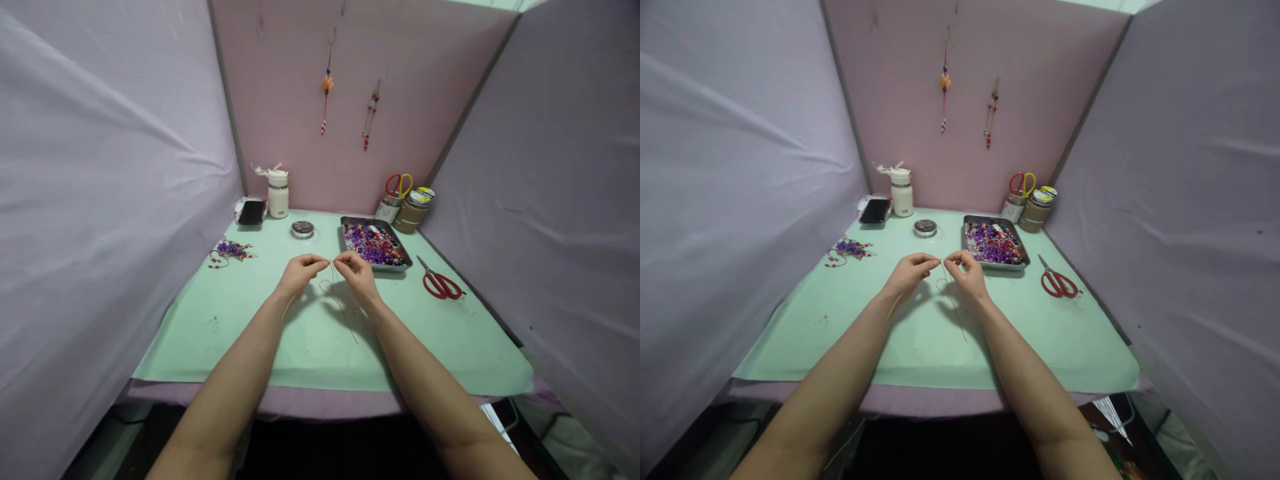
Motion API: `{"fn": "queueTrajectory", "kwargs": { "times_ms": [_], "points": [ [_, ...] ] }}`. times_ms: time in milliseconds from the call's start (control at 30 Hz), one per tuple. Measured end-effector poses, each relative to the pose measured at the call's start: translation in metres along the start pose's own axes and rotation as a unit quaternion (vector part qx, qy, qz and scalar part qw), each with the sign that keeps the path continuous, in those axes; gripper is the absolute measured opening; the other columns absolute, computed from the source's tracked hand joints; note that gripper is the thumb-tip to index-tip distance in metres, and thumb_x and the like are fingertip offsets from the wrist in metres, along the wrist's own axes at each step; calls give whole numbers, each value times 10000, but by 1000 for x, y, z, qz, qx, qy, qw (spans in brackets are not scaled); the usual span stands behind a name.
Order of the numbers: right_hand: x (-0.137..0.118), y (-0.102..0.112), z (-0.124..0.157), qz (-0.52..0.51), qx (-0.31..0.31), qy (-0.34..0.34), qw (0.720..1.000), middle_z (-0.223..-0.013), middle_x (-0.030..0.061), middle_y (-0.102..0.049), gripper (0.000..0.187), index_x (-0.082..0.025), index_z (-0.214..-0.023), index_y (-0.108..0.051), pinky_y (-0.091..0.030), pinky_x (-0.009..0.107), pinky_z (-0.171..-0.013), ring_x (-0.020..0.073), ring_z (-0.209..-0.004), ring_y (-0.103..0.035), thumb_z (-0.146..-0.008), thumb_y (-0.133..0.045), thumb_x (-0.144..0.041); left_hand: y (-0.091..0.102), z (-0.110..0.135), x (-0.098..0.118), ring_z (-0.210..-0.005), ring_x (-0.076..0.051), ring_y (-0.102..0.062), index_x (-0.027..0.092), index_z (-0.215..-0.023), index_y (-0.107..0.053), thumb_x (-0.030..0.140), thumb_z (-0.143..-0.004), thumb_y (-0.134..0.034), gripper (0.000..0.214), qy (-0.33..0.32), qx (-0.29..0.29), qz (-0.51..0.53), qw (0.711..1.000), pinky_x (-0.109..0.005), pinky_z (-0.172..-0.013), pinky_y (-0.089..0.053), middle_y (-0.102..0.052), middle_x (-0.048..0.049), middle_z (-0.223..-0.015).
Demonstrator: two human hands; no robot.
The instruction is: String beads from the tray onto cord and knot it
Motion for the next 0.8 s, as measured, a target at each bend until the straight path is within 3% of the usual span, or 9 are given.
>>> {"fn": "queueTrajectory", "kwargs": {
  "times_ms": [133,400,800],
  "points": [
    [-3,1,2,25,26,18,999,-929,39,-582,194,-219,-908,-607,-400,329,-823,181,-843,-508,-776,-629,-358,-3,1,-2,-732,-127,-538,177,-730,-691,388,-610,-741,248,9,9,-12,1000,-258,-663,-392,-672,-17,-773],
    [-10,0,2,60,14,39,997,-736,10,-560,120,-210,-701,-589,-403,313,-769,165,-757,-495,-783,-597,-297,-8,5,4,-729,-142,-540,168,-714,-678,382,-613,-715,240,-17,19,-46,999,-272,-675,-418,-658,-21,-736],
    [-5,-4,2,40,-11,-6,999,-726,7,-591,133,-199,-693,-608,-413,309,-751,153,-721,-505,-753,-613,-318,-11,5,0,-680,-106,-504,179,-692,-587,286,-671,-620,114,-2,-19,-40,999,-247,-651,-401,-577,11,-720]
  ]
}}
Point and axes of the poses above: each hand's wrist, its own z-axis away from the middle knuckle, its own y-axis out of the back of the hand, x = y × z, the point moved 5 cm from there along -z, towards the middle knuckle
